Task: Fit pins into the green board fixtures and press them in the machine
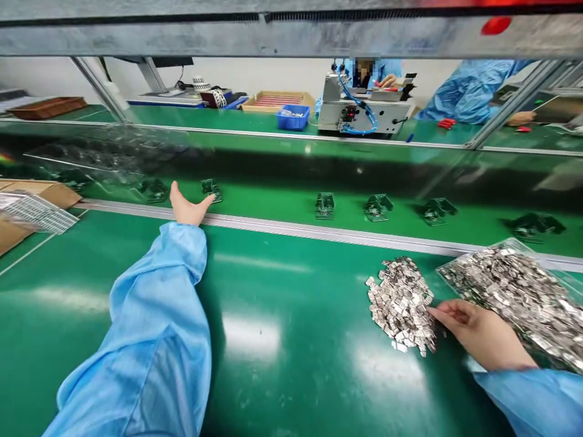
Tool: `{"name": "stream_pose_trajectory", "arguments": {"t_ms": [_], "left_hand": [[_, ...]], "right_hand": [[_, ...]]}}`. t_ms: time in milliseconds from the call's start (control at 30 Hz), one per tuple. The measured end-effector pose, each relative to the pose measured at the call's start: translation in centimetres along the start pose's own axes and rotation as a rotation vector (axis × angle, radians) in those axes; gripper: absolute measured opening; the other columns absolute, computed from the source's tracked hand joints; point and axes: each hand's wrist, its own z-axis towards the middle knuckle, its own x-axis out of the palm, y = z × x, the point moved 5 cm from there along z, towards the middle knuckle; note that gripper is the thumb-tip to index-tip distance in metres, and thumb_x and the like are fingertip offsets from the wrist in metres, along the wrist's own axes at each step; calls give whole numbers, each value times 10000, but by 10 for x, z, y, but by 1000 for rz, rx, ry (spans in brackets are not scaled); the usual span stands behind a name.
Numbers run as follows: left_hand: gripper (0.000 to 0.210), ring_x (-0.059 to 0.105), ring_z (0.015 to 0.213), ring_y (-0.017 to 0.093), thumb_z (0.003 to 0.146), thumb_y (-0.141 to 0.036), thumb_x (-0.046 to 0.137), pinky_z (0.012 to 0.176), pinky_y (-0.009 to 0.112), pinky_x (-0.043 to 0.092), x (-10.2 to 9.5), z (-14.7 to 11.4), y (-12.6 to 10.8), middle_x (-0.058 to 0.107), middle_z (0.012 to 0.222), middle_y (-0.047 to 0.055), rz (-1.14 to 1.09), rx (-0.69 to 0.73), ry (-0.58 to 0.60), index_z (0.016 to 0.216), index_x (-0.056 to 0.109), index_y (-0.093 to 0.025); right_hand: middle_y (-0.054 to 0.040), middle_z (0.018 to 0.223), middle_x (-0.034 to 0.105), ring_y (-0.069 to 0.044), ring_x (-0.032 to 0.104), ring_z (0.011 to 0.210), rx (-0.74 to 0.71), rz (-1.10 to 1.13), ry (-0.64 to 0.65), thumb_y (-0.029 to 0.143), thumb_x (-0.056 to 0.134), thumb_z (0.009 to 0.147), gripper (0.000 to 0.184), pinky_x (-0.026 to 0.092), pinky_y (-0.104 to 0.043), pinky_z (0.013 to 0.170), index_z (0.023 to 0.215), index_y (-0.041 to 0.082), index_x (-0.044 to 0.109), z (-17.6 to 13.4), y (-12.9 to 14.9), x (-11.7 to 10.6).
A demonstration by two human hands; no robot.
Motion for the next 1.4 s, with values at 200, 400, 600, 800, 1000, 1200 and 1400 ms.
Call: {"name": "stream_pose_trajectory", "arguments": {"t_ms": [200,400,600,800,1000,1200,1400], "left_hand": [[674,570,1181,257,764,-344,733,1058,421,432,32,8,-27,600,1288,126,-70,-91,92,1297,458,-36],[695,568,1162,301,698,-520,719,1052,509,447,20,-95,-98,560,1337,-3,-128,111,145,1308,513,-256],[660,623,1031,335,571,-635,750,870,526,572,-9,-274,-174,572,1116,30,-331,435,731,1122,603,-302],[847,584,1137,353,594,-593,781,948,533,504,-34,-343,-187,547,1240,125,-312,487,995,1284,436,-242],[1051,526,1266,365,629,-466,814,1056,538,421,-41,-347,-183,517,1380,169,-238,591,1171,1473,226,-255],[569,627,1068,277,683,-341,784,891,424,548,-68,-381,-223,609,1131,106,-496,693,1077,1186,537,-244],[509,675,909,206,684,-349,795,654,282,580,-87,-451,-258,610,1165,91,-824,332,1348,1132,573,-255]], "right_hand": [[-80,670,687,-272,679,610,138,372,-7,677,714,592,482,556,-372,576,736,221,648,-73,28,-40],[-60,769,708,-210,667,683,127,668,30,576,699,764,397,572,-323,637,890,200,708,-170,56,-46],[-50,770,664,-184,605,692,-3,544,-166,375,604,877,228,498,-301,601,939,212,752,-219,50,-48],[-23,718,666,-173,621,653,106,787,-207,394,666,851,197,507,-268,586,872,199,684,-257,38,-35],[-39,753,667,-193,620,678,119,825,-145,440,657,866,248,519,-278,592,793,206,688,-289,30,-24],[-82,1064,646,-256,603,1027,50,789,-193,360,666,863,183,480,-366,885,750,219,689,-297,37,-11],[-86,1186,620,-269,572,1117,61,789,-291,294,667,842,124,407,-428,1006,742,225,698,-299,47,-11]]}}
